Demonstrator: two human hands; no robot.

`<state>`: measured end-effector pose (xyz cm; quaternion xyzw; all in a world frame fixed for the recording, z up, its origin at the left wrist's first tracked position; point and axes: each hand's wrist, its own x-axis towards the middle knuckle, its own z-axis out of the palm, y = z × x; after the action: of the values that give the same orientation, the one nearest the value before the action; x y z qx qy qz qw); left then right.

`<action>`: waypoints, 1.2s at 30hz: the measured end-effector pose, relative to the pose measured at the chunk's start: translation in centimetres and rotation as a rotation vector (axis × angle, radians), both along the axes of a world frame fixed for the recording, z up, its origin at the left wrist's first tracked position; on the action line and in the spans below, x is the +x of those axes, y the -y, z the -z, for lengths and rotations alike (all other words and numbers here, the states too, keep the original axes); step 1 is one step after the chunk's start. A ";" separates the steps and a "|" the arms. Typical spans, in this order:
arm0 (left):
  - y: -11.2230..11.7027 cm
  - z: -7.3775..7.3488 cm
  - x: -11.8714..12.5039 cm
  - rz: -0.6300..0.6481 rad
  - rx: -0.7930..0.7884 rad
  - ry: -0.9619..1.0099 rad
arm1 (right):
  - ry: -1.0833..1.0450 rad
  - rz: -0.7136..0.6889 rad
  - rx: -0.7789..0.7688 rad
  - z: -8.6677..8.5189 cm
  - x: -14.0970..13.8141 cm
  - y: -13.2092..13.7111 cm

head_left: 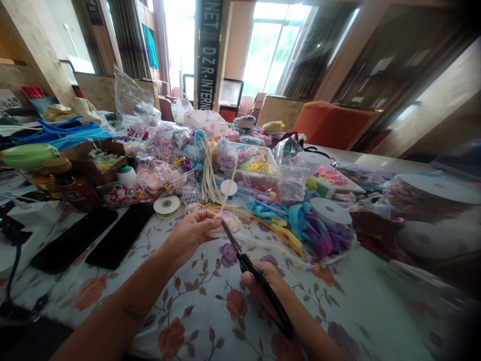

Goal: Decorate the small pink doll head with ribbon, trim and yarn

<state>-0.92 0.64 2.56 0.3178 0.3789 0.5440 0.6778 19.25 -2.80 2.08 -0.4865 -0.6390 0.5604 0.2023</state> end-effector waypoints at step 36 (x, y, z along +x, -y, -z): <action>-0.1 0.3 0.0 0.036 0.025 0.018 | -0.060 -0.068 -0.020 -0.3 0.0 -0.3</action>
<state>-0.90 0.72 2.26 0.3282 0.3603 0.5391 0.6869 19.24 -2.46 2.38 -0.4497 -0.6431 0.5876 0.1974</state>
